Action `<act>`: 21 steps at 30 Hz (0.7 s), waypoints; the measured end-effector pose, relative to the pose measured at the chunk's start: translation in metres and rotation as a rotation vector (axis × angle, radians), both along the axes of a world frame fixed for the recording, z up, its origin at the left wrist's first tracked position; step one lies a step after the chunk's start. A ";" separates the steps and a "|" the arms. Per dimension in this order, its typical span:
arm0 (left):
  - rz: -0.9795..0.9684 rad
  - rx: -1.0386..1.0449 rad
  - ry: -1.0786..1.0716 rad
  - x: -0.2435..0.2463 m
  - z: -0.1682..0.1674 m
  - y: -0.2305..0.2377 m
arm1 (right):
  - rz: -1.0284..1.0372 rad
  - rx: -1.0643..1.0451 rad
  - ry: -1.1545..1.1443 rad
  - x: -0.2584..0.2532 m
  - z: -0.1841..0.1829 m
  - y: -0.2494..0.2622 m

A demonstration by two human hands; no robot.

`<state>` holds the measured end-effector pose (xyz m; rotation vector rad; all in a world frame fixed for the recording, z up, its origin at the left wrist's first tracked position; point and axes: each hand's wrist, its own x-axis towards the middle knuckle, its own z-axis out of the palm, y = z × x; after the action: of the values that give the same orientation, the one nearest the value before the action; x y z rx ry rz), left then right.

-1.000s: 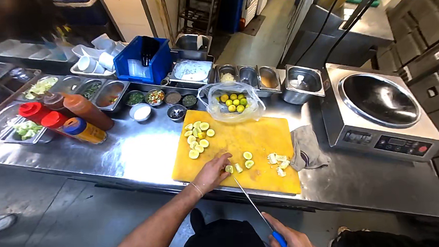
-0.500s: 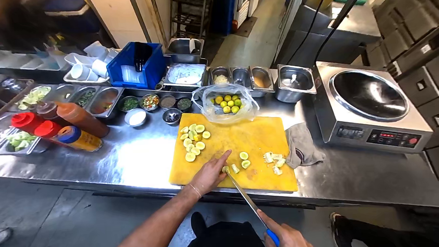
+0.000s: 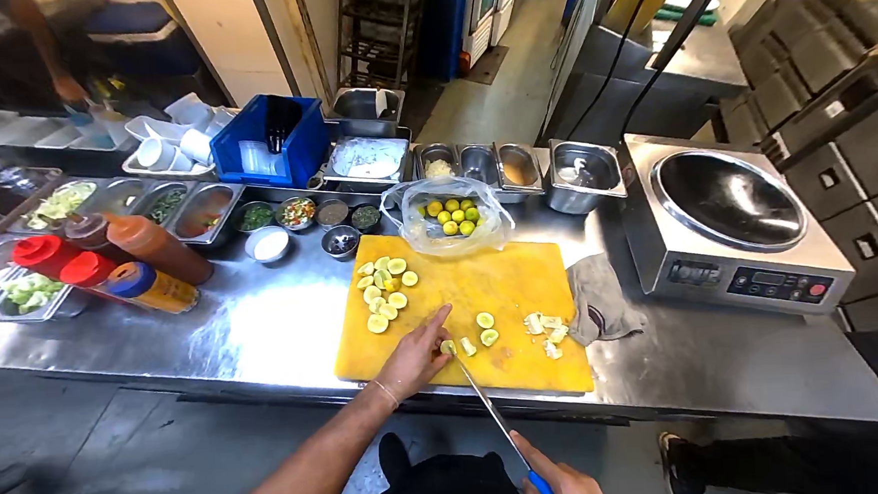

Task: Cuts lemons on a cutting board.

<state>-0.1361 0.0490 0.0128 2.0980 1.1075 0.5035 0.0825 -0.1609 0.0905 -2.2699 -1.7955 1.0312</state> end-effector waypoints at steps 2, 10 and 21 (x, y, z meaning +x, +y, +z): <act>0.007 0.011 -0.008 0.000 -0.002 0.000 | -0.022 0.019 0.000 0.001 -0.001 -0.001; 0.000 0.041 0.001 -0.005 -0.004 0.000 | -0.020 0.055 0.025 0.004 -0.004 -0.001; 0.214 0.178 0.099 0.021 0.028 0.002 | 0.146 -0.069 0.460 0.010 -0.033 0.028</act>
<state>-0.1150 0.0505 0.0410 2.1877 1.3998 0.6248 0.0925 -0.1330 0.0577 -1.7541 -1.7588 1.5107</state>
